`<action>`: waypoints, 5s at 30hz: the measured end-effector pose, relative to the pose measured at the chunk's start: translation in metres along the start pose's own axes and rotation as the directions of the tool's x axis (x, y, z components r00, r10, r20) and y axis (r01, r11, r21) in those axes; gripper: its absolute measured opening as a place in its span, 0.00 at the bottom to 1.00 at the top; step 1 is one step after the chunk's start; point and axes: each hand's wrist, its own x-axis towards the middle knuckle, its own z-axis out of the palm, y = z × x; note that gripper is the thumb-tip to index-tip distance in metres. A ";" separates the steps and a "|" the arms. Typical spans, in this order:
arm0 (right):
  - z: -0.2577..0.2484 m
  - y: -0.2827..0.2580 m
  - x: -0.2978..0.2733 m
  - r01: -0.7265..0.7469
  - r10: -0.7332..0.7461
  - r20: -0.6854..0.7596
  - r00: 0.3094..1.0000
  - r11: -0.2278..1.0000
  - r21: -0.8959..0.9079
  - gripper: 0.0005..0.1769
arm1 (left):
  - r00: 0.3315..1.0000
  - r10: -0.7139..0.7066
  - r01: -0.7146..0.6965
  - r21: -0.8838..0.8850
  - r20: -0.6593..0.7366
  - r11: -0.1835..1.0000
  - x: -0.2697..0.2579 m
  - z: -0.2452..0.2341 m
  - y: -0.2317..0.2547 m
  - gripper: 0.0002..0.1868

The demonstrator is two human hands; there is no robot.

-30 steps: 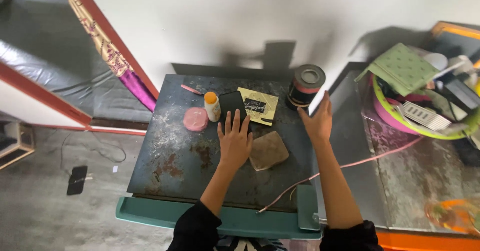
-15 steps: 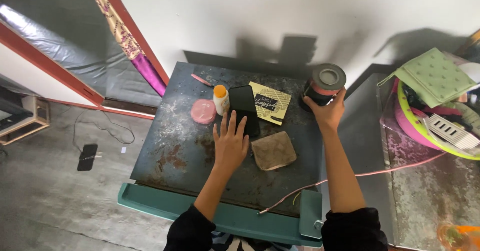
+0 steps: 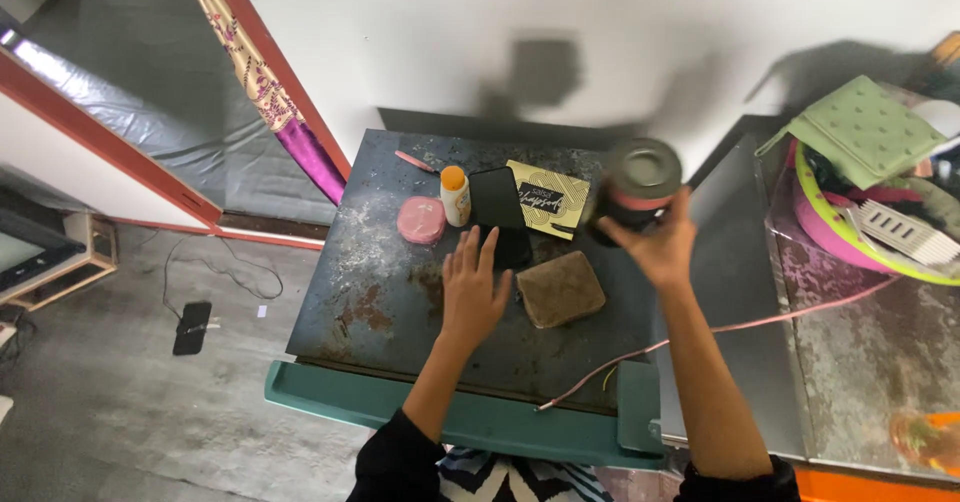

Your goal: Organizing and moving various small household items and electronics from a chest to a shelf area.

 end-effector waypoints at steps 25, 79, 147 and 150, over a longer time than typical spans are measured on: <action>0.060 -0.066 -0.066 -0.137 -0.015 0.644 0.765 0.973 0.185 0.64 | 0.982 -0.001 -0.086 -0.449 -0.189 0.889 -0.008 -0.043 0.013 0.56; 0.096 -0.086 -0.104 0.410 0.430 0.591 0.682 0.445 -0.797 0.70 | 0.916 -0.208 0.148 -0.195 -0.344 0.970 -0.108 -0.150 -0.101 0.59; 1.130 -0.276 0.267 0.138 0.096 0.363 0.927 0.811 -0.569 0.52 | 0.694 -0.601 0.583 -0.180 -0.398 0.792 0.372 -0.276 -1.024 0.56; 1.161 -0.263 0.309 0.080 0.140 0.322 0.936 0.809 -0.583 0.49 | 0.733 -0.579 0.535 -0.222 -0.358 0.815 0.427 -0.266 -1.048 0.55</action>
